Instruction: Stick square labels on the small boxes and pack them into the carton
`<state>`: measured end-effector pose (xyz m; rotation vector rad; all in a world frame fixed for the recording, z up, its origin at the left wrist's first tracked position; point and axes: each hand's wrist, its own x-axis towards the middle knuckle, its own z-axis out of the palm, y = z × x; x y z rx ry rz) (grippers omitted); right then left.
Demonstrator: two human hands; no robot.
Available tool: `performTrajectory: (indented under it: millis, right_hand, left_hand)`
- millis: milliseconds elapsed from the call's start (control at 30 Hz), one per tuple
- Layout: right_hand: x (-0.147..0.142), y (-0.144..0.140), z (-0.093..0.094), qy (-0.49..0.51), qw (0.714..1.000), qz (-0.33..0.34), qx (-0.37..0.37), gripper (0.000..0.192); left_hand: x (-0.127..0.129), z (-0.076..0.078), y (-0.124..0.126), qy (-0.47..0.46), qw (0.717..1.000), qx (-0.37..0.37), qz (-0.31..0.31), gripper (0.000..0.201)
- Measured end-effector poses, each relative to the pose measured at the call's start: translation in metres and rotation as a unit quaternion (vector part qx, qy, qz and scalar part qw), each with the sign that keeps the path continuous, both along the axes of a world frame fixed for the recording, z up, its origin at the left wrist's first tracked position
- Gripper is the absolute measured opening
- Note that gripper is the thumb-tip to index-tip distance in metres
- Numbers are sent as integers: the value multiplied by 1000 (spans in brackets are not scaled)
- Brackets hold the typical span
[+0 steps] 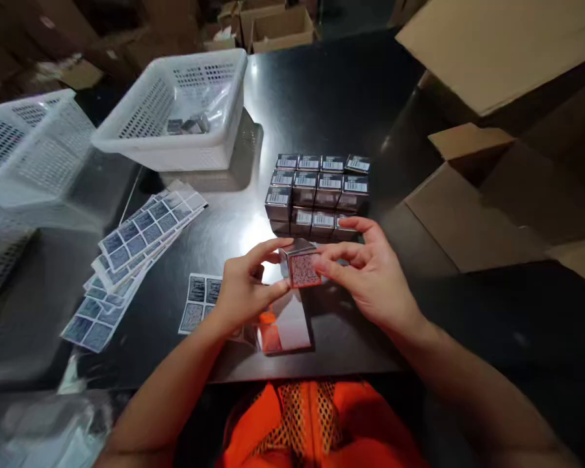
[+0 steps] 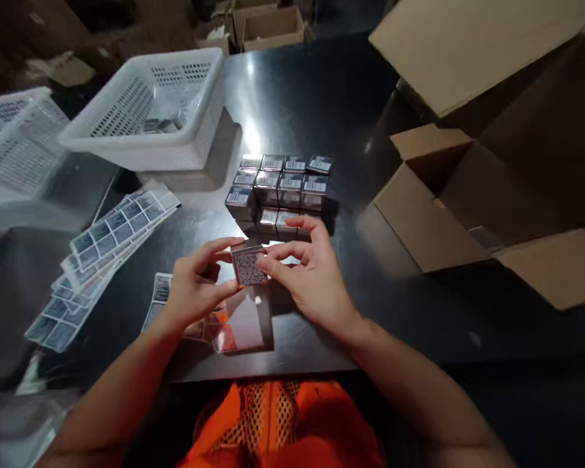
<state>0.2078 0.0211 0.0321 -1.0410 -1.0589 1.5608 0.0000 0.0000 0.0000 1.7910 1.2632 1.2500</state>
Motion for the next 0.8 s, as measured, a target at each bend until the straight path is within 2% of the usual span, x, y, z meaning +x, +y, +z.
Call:
performTrajectory:
  millis: [200, 800]
  right_hand:
    - [2, 0, 4, -7, 1000, 5, 3, 74]
    - [2, 2, 1, -8, 1000, 2, 7, 72]
  left_hand:
    - [1, -2, -2, 11, 1000, -17, 8, 58]
    - [2, 3, -2, 21, 1000, -5, 11, 55]
